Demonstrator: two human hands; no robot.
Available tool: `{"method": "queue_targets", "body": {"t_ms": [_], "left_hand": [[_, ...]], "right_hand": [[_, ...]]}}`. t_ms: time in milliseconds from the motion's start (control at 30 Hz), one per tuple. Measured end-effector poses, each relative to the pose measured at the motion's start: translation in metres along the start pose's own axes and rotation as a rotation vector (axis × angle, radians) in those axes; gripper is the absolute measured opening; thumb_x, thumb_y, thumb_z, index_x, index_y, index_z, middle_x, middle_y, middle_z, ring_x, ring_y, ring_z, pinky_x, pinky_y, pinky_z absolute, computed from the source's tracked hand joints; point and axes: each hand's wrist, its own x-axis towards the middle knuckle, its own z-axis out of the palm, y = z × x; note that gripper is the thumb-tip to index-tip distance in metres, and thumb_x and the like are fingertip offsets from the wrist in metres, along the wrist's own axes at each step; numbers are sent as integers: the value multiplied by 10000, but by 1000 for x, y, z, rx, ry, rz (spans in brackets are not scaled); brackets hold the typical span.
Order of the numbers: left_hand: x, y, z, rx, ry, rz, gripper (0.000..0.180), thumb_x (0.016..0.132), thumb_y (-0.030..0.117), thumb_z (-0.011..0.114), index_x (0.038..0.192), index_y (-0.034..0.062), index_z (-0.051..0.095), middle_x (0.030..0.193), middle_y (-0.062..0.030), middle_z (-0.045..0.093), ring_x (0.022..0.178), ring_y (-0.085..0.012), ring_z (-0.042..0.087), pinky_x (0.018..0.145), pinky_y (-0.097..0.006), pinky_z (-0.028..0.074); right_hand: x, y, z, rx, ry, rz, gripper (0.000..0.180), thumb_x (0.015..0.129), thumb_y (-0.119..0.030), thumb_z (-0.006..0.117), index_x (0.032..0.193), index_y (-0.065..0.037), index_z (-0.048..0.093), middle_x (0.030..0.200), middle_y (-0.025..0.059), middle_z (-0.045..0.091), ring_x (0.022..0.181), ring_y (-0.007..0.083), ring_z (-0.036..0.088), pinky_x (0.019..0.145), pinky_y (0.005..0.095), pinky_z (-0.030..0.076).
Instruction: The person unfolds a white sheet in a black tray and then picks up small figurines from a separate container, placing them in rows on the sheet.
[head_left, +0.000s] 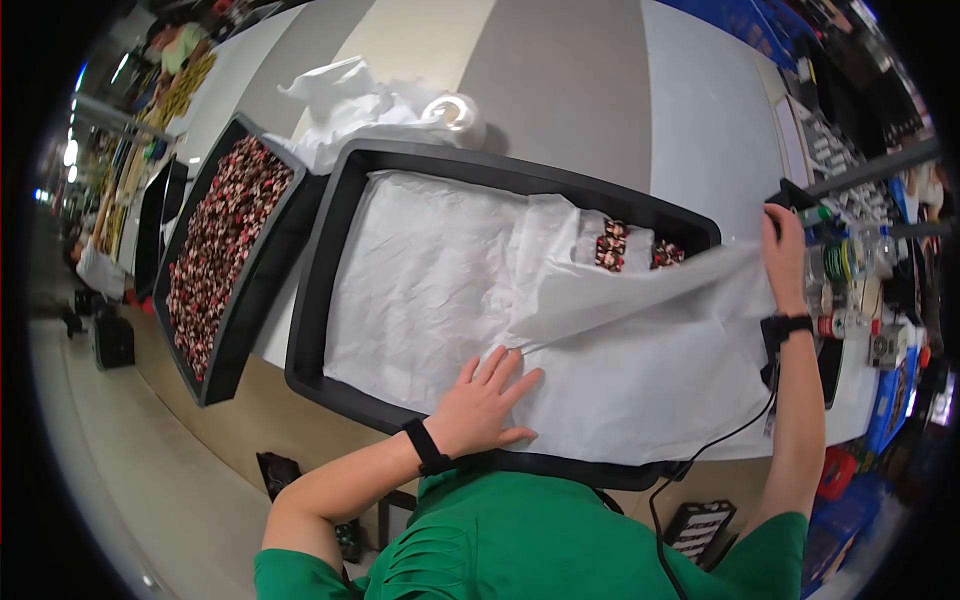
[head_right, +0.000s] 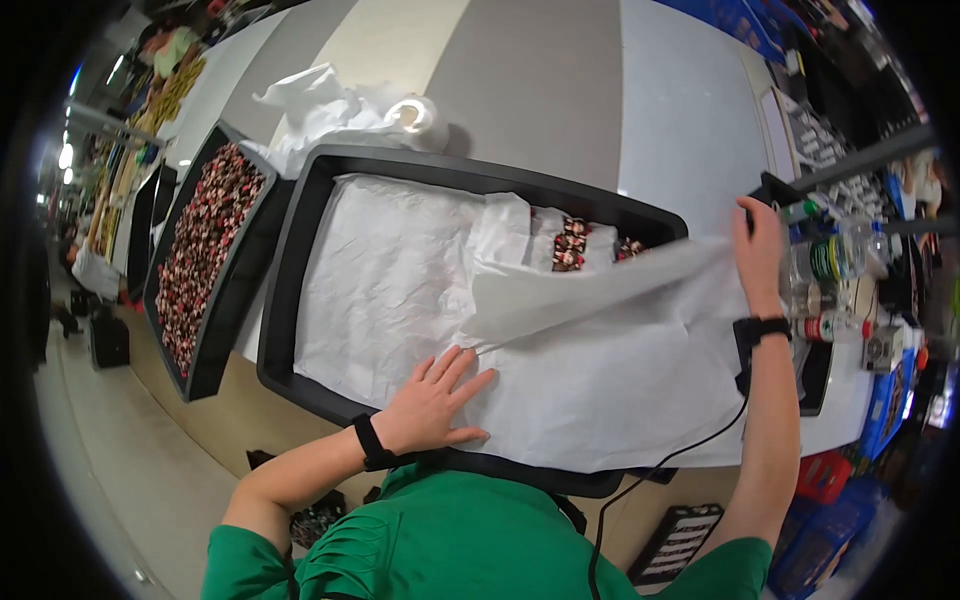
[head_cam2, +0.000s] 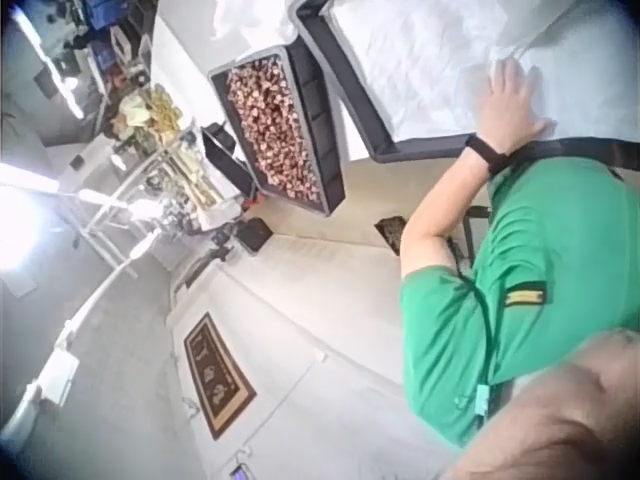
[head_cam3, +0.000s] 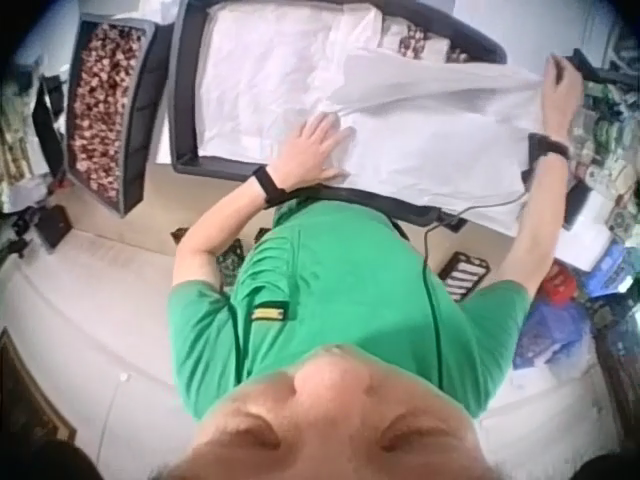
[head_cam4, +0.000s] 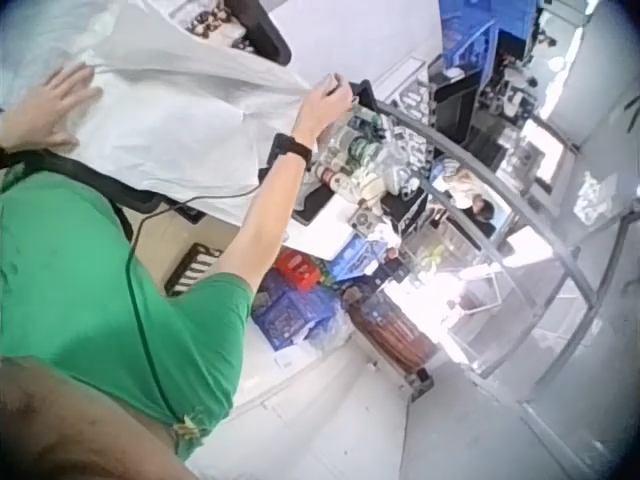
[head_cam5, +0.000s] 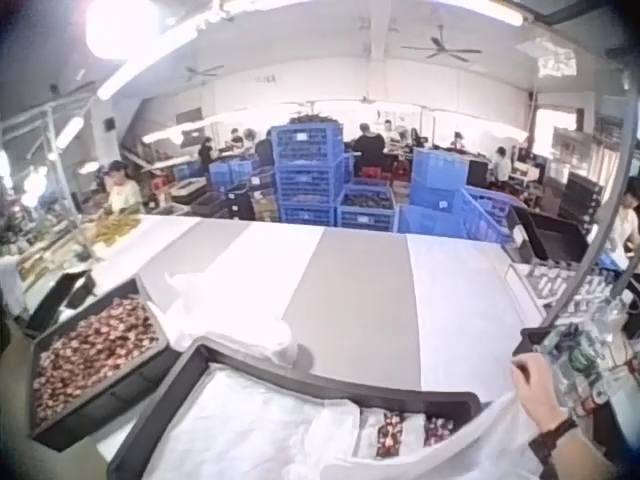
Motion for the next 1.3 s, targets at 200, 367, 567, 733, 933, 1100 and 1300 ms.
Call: {"method": "queue_targets", "body": {"t_ms": [200, 367, 567, 733, 933, 1100, 1300], "left_hand": [[-10, -12, 14, -83, -4, 0, 815, 818, 560, 638, 1435, 87, 395, 1461, -239, 345, 1383, -437, 290, 1066, -575, 316], [-12, -22, 19, -40, -32, 35, 809, 817, 527, 646, 1407, 27, 409, 1455, -278, 328, 1381, -455, 277, 1047, -596, 324], [-28, -34, 2, -255, 137, 49, 643, 845, 405, 654, 1340, 34, 479, 1421, -265, 380, 1349, -463, 326, 1037, -568, 349], [-30, -59, -21, -600, -7, -140, 630, 868, 336, 656, 1363, 21, 427, 1316, -246, 460, 1231, -398, 470, 994, -416, 428], [-12, -89, 10, -703, 249, -66, 705, 862, 322, 654, 1405, -21, 364, 1294, -264, 491, 1132, -379, 535, 934, -414, 458], [-14, -82, -5, -701, -87, 20, 756, 835, 339, 668, 1423, -16, 352, 1263, -276, 544, 1140, -410, 538, 950, -438, 451], [-30, -72, -14, -714, -257, 231, 593, 896, 304, 587, 1409, 57, 420, 1257, -217, 587, 1063, -342, 623, 908, -415, 492]], "right_hand": [[-45, -183, -71, 259, -223, -364, 596, 744, -385, 761, 1201, -62, 556, 1221, 155, 567, 1141, 338, 521, 1010, 454, 374], [-91, -289, -34, 470, -893, -495, 887, 622, -514, 835, 1310, -78, 484, 1279, 146, 547, 1126, 307, 543, 942, 416, 407], [-119, -278, -10, 119, -1182, -422, 655, 767, -281, 743, 1330, -69, 485, 1207, 141, 603, 1082, 302, 597, 886, 387, 460], [-117, -264, -1, 406, -1016, -278, 502, 759, -98, 694, 1241, -51, 561, 1102, 166, 646, 1012, 340, 627, 864, 393, 499], [-104, -272, -1, 542, -931, -18, 263, 857, -8, 531, 1103, 16, 620, 1048, 180, 664, 986, 347, 630, 880, 374, 489], [-95, -273, -2, 422, -847, -125, 245, 895, -67, 500, 1099, 16, 608, 991, 191, 667, 904, 320, 645, 833, 355, 493], [-76, -289, -14, 362, -929, 92, 237, 944, -110, 489, 1119, 4, 601, 962, 173, 672, 882, 270, 648, 817, 335, 493]]}}
